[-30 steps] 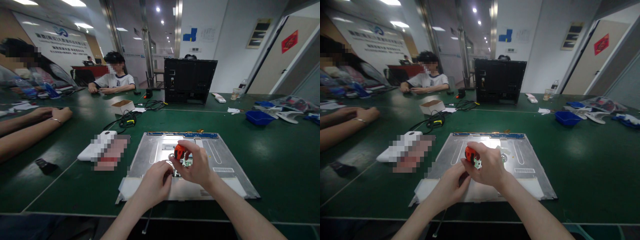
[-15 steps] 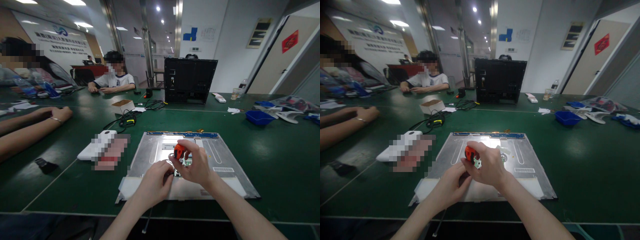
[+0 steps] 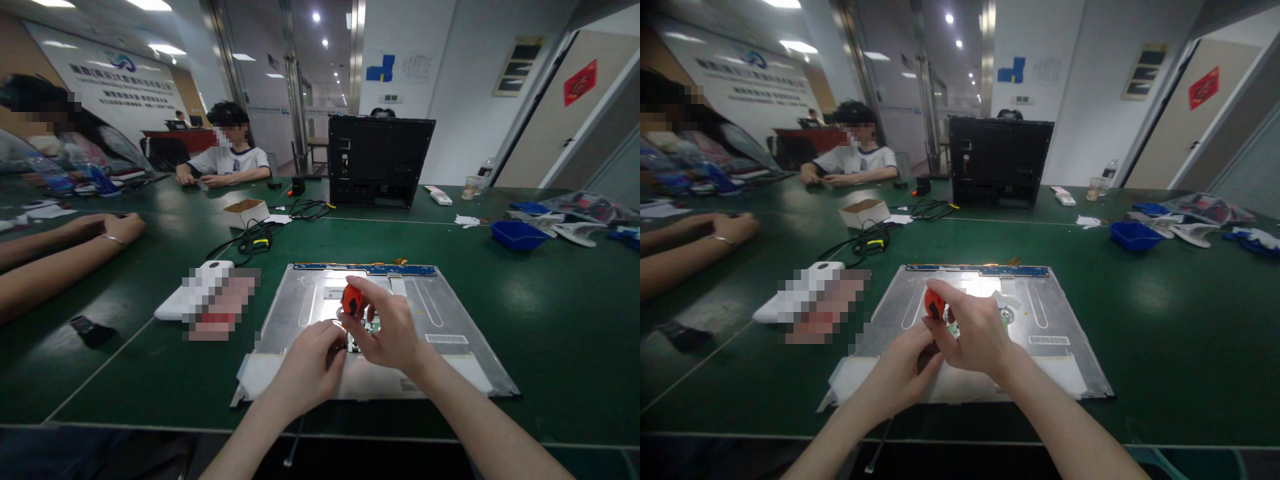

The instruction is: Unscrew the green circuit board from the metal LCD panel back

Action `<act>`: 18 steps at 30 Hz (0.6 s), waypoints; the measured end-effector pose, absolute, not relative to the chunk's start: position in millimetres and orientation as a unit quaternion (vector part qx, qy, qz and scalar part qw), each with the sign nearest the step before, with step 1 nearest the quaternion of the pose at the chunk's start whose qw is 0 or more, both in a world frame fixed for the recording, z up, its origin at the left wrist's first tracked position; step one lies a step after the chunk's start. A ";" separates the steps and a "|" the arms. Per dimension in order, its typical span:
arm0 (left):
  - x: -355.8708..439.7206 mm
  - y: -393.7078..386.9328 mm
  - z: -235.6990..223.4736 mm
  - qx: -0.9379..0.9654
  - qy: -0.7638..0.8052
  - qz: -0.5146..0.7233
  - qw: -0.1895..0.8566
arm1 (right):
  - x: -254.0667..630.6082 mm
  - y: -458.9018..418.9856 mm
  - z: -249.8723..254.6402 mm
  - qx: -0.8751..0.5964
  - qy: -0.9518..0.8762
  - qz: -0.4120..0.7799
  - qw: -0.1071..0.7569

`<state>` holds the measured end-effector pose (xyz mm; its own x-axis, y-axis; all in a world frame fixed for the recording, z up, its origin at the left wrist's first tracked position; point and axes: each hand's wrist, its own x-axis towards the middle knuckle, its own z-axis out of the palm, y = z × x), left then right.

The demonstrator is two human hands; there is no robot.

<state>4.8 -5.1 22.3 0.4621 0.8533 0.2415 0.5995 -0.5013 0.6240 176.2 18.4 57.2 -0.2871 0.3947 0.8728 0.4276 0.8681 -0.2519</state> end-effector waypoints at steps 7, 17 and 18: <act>2.3 -3.6 19.8 0.828 0.432 0.266 0.240 | 176.1 20.3 56.1 -0.253 -0.817 0.001 0.518; 2.6 -1.1 17.6 0.832 0.426 0.266 0.234 | 177.8 19.0 58.0 -0.252 -0.814 0.010 0.523; 2.5 -1.1 17.8 0.832 0.426 0.265 0.234 | 177.7 19.1 57.6 -0.251 -0.813 0.008 0.526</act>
<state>2.5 -1.1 17.8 0.4960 0.8343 0.2409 0.5859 -0.5263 0.6163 177.7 19.1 57.6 -0.3220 0.4160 0.8505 0.3990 0.8742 -0.2765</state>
